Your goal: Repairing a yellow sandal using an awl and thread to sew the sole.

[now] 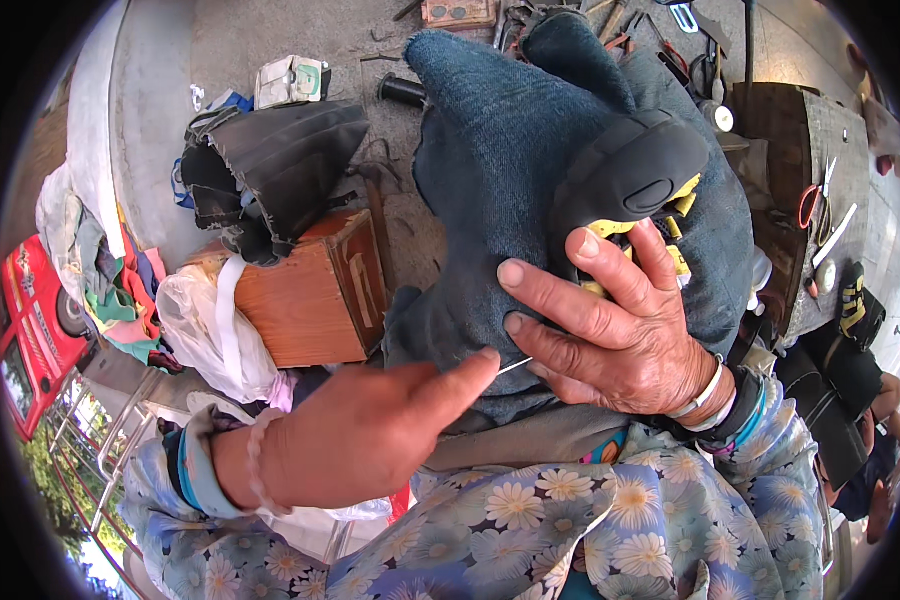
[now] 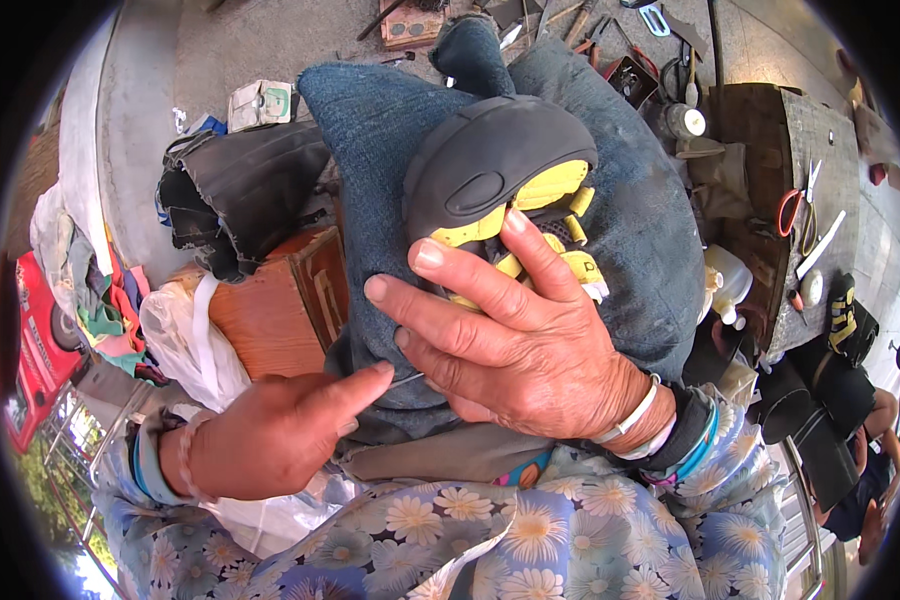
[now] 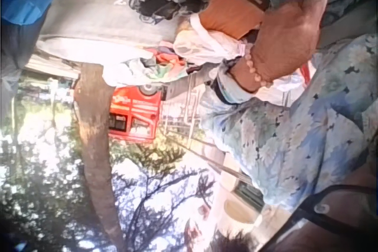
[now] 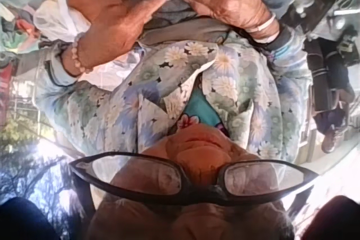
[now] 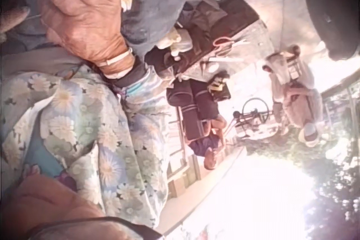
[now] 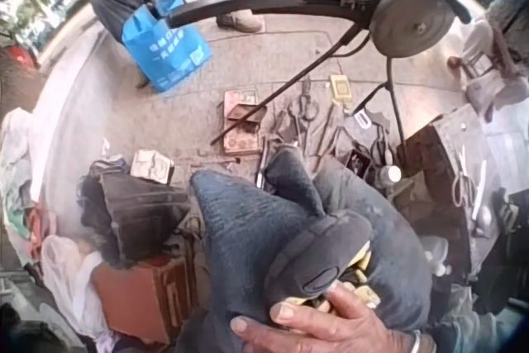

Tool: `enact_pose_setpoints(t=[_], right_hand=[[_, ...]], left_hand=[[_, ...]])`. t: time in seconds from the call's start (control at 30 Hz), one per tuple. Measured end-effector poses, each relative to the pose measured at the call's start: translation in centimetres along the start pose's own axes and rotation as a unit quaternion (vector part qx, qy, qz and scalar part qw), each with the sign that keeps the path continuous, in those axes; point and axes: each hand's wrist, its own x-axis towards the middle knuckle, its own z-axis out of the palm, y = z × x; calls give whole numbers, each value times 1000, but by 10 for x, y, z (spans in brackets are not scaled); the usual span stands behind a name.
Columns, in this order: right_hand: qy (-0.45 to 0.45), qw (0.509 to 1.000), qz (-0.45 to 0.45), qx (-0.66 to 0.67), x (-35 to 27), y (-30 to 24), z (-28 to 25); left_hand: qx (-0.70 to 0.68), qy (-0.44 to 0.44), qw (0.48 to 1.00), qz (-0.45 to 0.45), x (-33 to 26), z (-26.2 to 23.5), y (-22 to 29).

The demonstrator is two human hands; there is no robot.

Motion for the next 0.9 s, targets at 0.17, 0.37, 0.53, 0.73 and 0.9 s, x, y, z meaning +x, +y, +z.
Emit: enact_pose_setpoints(t=[0.17,0.37,0.53,0.73,0.9], right_hand=[[-7,999,-27,-28,0,0,1],[13,999,-43,-14,-6,1,5],[-23,997,-65,-29,-14,9,-1],[-85,996,-28,-25,-2,5,-19],[-155,987,-43,5,12,10,-34]], left_hand=[[634,50,752,170,-5,7,20],[184,7,982,37,-7,3,1],[-331,-108,905,-244,-43,-10,-7],[157,96,983,25,-45,22,-16],[245,224,919,212,3,23,-42]])
